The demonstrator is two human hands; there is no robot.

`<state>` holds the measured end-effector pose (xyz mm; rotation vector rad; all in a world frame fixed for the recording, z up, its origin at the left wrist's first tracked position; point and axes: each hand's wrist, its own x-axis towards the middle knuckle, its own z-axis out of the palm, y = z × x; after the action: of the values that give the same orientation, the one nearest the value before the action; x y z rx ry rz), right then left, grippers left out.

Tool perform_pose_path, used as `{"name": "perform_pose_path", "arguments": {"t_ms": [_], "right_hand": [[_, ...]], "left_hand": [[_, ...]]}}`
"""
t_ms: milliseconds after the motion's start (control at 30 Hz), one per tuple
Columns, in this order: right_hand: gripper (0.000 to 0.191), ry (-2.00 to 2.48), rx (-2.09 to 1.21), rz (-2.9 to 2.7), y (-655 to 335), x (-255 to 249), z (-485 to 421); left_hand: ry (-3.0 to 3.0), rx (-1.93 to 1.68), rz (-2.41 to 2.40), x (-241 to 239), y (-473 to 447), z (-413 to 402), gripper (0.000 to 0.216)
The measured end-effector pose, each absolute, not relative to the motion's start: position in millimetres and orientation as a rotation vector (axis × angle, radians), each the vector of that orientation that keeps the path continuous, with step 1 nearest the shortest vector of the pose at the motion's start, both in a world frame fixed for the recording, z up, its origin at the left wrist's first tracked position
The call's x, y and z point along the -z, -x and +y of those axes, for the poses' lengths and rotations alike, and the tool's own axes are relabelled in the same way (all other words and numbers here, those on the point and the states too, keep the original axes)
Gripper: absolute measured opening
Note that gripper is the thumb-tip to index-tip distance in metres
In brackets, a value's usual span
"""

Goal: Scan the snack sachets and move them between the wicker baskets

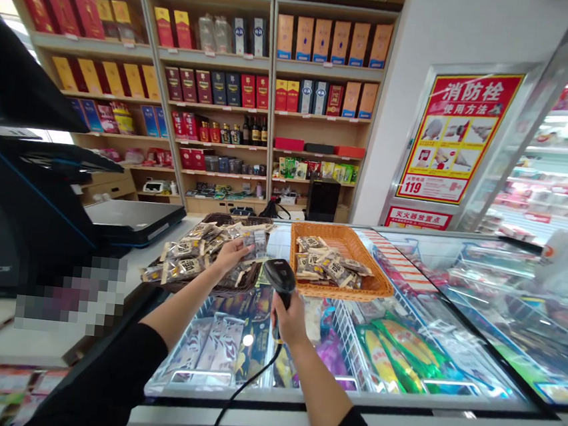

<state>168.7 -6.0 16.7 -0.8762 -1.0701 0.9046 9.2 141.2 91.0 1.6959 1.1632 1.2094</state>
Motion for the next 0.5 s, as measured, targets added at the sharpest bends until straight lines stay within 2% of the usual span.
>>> {"name": "perform_pose_path", "arguments": {"t_ms": [300, 500], "right_hand": [[0.032, 0.996, -0.945, -1.197, -167, -17, -10], [0.034, 0.998, -0.974, -1.205, -167, -19, -12]], "left_hand": [[-1.58, -1.218, 1.039, -84, -9, 148, 0.034], [-1.592, -1.258, 0.971, -78, -8, 152, 0.041]]}}
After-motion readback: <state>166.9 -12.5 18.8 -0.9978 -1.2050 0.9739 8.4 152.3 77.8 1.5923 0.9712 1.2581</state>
